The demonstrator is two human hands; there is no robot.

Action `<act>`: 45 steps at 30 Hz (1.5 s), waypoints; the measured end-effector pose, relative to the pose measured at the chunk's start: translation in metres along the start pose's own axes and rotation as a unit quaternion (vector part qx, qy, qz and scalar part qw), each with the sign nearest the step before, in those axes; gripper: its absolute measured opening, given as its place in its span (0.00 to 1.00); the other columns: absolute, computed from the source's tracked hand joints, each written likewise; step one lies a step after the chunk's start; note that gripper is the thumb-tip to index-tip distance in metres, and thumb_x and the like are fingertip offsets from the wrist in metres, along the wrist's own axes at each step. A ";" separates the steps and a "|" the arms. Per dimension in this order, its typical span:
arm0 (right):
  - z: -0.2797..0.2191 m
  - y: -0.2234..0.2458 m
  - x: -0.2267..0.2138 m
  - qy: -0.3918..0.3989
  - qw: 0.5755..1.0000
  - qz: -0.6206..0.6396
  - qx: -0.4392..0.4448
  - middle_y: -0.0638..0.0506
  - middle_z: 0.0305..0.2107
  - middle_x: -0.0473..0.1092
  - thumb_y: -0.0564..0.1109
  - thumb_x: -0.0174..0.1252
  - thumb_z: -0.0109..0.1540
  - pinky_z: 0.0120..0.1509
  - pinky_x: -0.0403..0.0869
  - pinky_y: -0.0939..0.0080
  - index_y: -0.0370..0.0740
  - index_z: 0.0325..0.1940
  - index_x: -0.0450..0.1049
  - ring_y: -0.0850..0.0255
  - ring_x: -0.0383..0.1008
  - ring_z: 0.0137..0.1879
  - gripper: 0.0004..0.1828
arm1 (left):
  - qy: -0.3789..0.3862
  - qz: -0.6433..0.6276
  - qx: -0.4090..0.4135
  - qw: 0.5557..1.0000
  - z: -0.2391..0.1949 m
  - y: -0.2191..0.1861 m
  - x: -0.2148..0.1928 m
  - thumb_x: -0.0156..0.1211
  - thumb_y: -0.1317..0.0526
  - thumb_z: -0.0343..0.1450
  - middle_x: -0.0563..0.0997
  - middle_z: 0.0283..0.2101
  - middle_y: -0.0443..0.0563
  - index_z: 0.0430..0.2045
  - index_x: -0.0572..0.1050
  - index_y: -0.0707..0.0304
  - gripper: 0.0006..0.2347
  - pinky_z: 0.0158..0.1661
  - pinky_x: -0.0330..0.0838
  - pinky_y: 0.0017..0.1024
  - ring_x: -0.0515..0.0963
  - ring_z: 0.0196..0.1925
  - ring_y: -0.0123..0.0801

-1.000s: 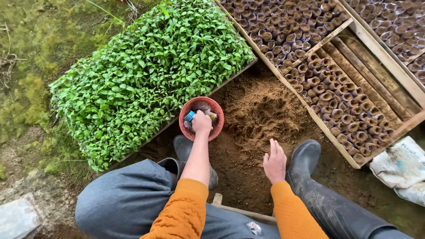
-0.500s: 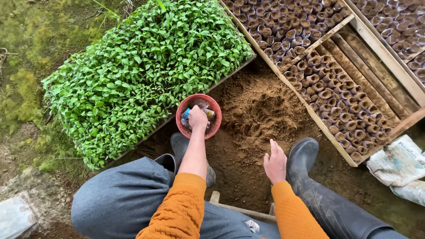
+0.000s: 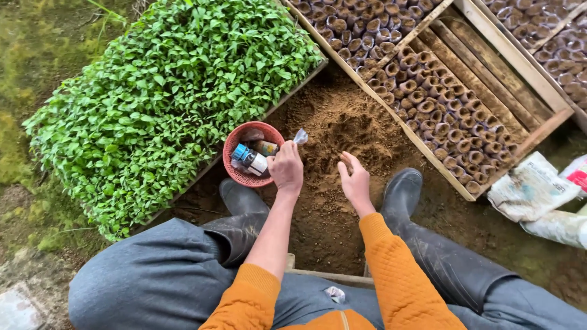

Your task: The person is picking up seeds from a small basket and carefully placing them into pre-formed soil blocks in a seedling tray.

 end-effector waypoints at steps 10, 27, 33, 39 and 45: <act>0.003 0.019 -0.011 -0.069 0.974 0.210 0.047 0.54 0.36 0.75 0.46 0.61 0.67 0.56 0.74 0.62 0.40 0.51 0.79 0.70 0.71 0.45 0.11 | 0.243 -0.373 -0.003 0.896 -0.005 -0.063 -0.028 0.52 0.55 0.78 0.80 0.25 0.53 0.35 0.68 0.49 0.04 0.29 0.75 0.46 0.82 0.27 0.54; 0.011 0.026 -0.054 0.024 0.997 0.076 0.024 0.57 0.29 0.77 0.44 0.64 0.64 0.42 0.73 0.70 0.49 0.43 0.82 0.72 0.73 0.36 0.05 | 0.445 -0.553 -0.155 0.687 -0.003 -0.080 0.019 0.71 0.58 0.68 0.86 0.31 0.47 0.35 0.84 0.53 0.06 0.37 0.80 0.28 0.84 0.35 0.27; 0.011 0.018 -0.057 -0.023 0.980 0.197 0.031 0.53 0.40 0.76 0.44 0.65 0.64 0.53 0.73 0.65 0.41 0.57 0.74 0.69 0.71 0.45 0.17 | 0.375 -0.612 -0.320 0.619 0.013 -0.094 -0.007 0.69 0.60 0.69 0.85 0.31 0.47 0.32 0.83 0.58 0.04 0.34 0.78 0.20 0.81 0.32 0.20; 0.010 0.017 -0.047 -0.007 0.964 0.261 0.051 0.58 0.35 0.76 0.42 0.64 0.65 0.52 0.73 0.70 0.43 0.48 0.78 0.74 0.71 0.43 0.07 | 0.314 -0.687 -0.410 0.512 -0.004 -0.106 0.013 0.70 0.64 0.70 0.85 0.43 0.52 0.36 0.82 0.67 0.06 0.38 0.80 0.21 0.83 0.36 0.25; 0.017 0.025 -0.052 -0.031 0.956 0.289 0.039 0.54 0.30 0.77 0.42 0.64 0.65 0.47 0.74 0.71 0.42 0.42 0.79 0.72 0.73 0.38 0.03 | 0.344 -0.650 -0.435 0.519 -0.014 -0.099 0.029 0.77 0.61 0.64 0.85 0.36 0.45 0.31 0.83 0.57 0.07 0.36 0.76 0.13 0.79 0.32 0.16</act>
Point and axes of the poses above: each hand's wrist, its own z-axis towards the middle knuckle, its own x-axis out of the palm, y = z × x, the point moved 4 cm from there along z, towards the middle knuckle
